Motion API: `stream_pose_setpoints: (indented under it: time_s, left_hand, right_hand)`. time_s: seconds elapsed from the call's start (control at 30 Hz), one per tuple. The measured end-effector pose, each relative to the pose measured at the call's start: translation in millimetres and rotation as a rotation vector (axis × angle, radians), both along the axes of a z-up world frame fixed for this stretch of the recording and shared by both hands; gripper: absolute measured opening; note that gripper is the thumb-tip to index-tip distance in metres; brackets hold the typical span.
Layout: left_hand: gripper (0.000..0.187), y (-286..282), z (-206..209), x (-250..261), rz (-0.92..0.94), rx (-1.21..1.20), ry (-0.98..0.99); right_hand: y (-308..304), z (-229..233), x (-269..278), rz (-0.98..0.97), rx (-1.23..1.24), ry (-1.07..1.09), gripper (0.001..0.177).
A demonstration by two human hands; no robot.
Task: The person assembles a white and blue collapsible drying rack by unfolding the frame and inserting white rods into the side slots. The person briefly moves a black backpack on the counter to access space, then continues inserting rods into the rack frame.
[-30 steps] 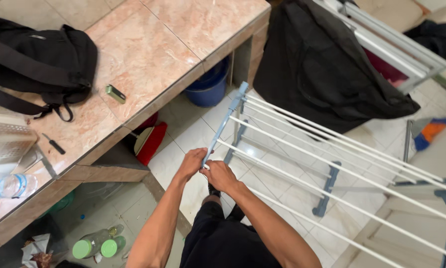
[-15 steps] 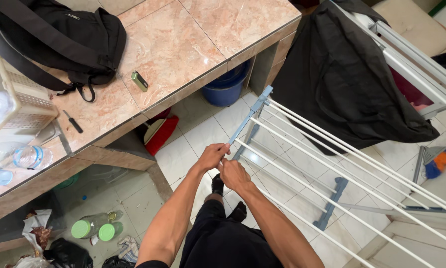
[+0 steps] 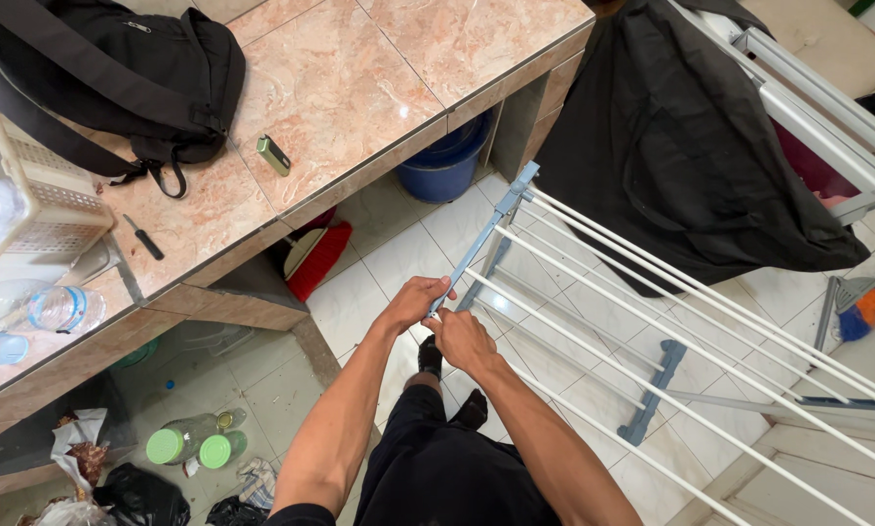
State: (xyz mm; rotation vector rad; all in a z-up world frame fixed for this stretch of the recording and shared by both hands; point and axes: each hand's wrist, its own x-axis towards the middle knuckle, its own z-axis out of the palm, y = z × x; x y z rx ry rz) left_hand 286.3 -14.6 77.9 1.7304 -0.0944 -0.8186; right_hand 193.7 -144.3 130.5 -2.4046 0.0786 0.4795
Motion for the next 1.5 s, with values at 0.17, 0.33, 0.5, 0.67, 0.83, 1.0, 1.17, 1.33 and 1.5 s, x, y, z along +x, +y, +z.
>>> stream_pose_setpoints:
  time_s: [0.17,0.33,0.5,0.67,0.83,1.0,1.17,1.33,1.5]
  left_hand:
    - [0.052,-4,1,0,0.01,0.047,-0.075]
    - [0.051,-6,3,-1,0.011,0.109,-0.09]
    - [0.051,-5,6,-2,0.024,0.13,-0.107]
    - [0.052,-6,3,-3,0.023,0.099,-0.094]
    - [0.051,-3,5,-1,0.015,0.097,-0.091]
    - [0.051,-3,8,-1,-0.001,0.068,-0.09]
    - [0.049,-2,3,-3,-0.017,0.098,-0.113]
    - [0.05,-3,-4,-6,-0.029,0.028,-0.127]
    - [0.048,-1,4,-5,-0.019,0.085,-0.098]
  right_hand:
    - [-5,6,6,-0.016,0.087,0.07,0.043]
    - [-6,7,7,-0.012,0.104,0.084,0.043]
    - [-2,6,5,-0.053,0.058,0.095,0.043]
    - [-2,9,3,-0.073,0.04,0.085,0.045]
    - [3,16,3,-0.063,-0.022,0.093,0.049]
    - [2,17,1,-0.054,-0.005,0.073,0.051]
    - [4,10,-3,-0.068,-0.026,-0.001,0.04]
    - [9,4,-6,-0.089,-0.03,-0.035,0.035]
    - [2,8,-5,-0.072,-0.004,-0.072,0.037]
